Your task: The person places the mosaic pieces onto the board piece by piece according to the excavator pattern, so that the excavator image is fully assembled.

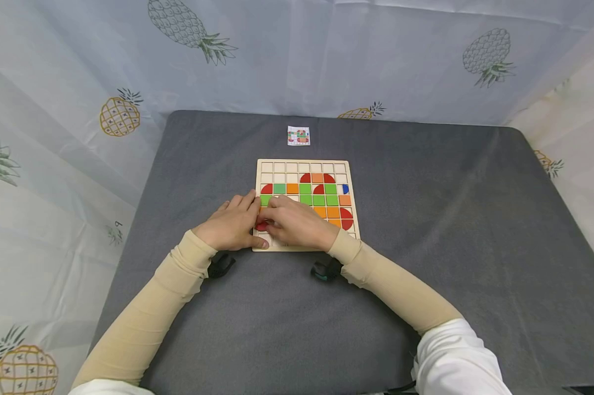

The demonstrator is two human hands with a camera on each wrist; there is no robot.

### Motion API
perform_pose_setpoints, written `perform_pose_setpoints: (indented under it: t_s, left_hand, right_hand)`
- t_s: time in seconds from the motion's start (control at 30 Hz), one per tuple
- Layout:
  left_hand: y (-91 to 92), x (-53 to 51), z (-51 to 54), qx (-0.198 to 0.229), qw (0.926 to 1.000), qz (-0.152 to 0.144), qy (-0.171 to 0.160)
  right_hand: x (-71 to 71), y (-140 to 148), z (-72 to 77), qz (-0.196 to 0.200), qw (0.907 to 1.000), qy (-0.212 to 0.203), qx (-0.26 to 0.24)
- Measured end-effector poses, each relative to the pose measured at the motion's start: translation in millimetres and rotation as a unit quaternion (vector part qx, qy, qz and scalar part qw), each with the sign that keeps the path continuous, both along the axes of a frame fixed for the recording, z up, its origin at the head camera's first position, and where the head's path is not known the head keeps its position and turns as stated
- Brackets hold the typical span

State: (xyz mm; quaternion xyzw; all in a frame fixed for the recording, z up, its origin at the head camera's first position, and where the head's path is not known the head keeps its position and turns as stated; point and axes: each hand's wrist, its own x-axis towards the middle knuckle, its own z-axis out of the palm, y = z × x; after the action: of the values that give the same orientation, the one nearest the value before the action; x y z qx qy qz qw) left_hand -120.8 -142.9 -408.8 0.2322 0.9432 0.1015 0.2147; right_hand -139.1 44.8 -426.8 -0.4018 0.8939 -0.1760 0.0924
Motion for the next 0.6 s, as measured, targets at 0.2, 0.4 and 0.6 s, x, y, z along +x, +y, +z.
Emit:
perform_pose_setpoints:
  t_s: [0.2, 0.4, 0.6]
  left_hand:
    - [-0.4, -0.7, -1.0, 0.002, 1.0000, 0.000, 0.003]
    - [-0.8, -1.3, -1.0, 0.001, 1.0000, -0.003, -0.001]
    - [-0.9, -0.8, 1.0, -0.004, 1.0000, -0.005, -0.003]
  right_hand:
    - [-0.4, -0.8, 1.4, 0.004, 0.9999, 0.007, 0.013]
    - [-0.9, -2.7, 2.3, -0.009, 0.9996, 0.005, 0.026]
    - [0.8, -3.8, 1.3, -0.042, 0.9982, 0.018, 0.040]
